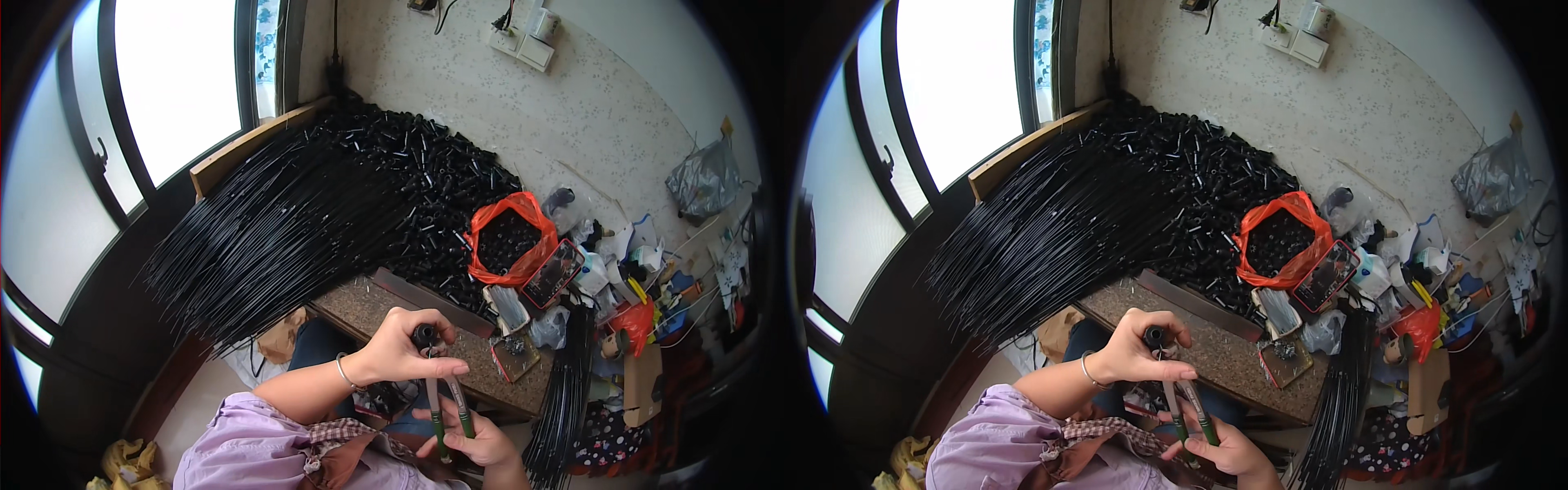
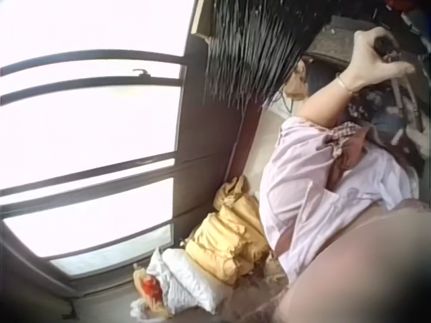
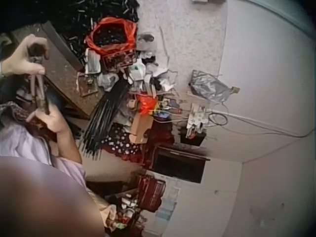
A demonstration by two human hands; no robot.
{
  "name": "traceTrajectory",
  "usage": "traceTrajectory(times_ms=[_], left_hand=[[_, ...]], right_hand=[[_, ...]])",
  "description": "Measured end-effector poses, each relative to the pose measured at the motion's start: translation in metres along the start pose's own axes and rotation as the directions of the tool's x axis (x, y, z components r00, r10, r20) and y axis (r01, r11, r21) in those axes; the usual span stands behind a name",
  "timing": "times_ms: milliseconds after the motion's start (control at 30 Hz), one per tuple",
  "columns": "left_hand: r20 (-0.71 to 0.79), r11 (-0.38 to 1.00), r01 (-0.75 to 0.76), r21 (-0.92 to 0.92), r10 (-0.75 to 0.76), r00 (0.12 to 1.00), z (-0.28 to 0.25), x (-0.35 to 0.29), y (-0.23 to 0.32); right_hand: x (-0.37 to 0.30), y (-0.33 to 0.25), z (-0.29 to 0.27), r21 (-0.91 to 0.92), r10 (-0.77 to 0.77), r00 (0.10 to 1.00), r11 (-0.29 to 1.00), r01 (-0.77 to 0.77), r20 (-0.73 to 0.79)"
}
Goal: Manually assembling umbrella ribs by attaching plastic caps to long metal rods.
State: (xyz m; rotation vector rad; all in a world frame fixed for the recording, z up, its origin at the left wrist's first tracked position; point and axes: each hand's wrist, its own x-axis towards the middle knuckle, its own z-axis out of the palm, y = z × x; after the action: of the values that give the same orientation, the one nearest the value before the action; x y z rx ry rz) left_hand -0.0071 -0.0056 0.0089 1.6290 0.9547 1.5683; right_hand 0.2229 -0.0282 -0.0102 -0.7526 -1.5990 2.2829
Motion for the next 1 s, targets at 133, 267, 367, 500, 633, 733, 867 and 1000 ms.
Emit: traceTrajectory(times_ms=[133, 267, 367, 500, 633, 733, 867, 1000], left_hand=[[-0.014, 0.994, 0.091, -0.065, -0.092, 0.996, 0.008, 0.001, -0.006], [0.034, 0.978, 0.192, -0.084, -0.19, 0.981, 0.025, 0.002, -0.016], [-0.077, 0.979, 0.202, 0.019, -0.2, 0.977, 0.037, 0.0, -0.023], [-0.134, 0.969, 0.206, -0.139, -0.224, 0.965, 0.038, 0.0, -0.034], [-0.161, 0.961, 0.154, -0.228, -0.193, 0.968, 0.035, -0.003, -0.048], [-0.05, 0.971, 0.19, -0.147, -0.199, 0.979, 0.043, 0.0, -0.042], [-0.008, 0.972, 0.215, -0.091, -0.216, 0.976, 0.046, 0.003, -0.043], [-0.025, 0.963, 0.226, -0.145, -0.232, 0.972, 0.04, 0.007, -0.05]], right_hand=[[-0.003, 0.017, -0.004, 0.176, 0.012, 1.0, 0.984, -0.008, -0.02], [0.002, 0.042, 0.006, 0.123, 0.033, 0.987, 0.992, -0.014, -0.157], [0.012, 0.064, 0.011, 0.251, -0.003, 0.974, 0.966, 0.061, -0.225], [0.025, 0.054, -0.011, -0.041, -0.159, 0.882, 0.987, 0.157, -0.444], [0.036, 0.053, -0.12, -0.705, -0.611, 0.421, 0.702, -0.103, -0.67], [0.031, 0.067, -0.191, -0.731, -0.678, 0.299, 0.537, -0.421, -0.671], [0.045, 0.056, -0.199, -0.814, -0.727, 0.444, 0.271, -0.514, -0.523], [0.061, 0.067, -0.208, -0.859, -0.786, 0.543, -0.029, -0.511, -0.296]])
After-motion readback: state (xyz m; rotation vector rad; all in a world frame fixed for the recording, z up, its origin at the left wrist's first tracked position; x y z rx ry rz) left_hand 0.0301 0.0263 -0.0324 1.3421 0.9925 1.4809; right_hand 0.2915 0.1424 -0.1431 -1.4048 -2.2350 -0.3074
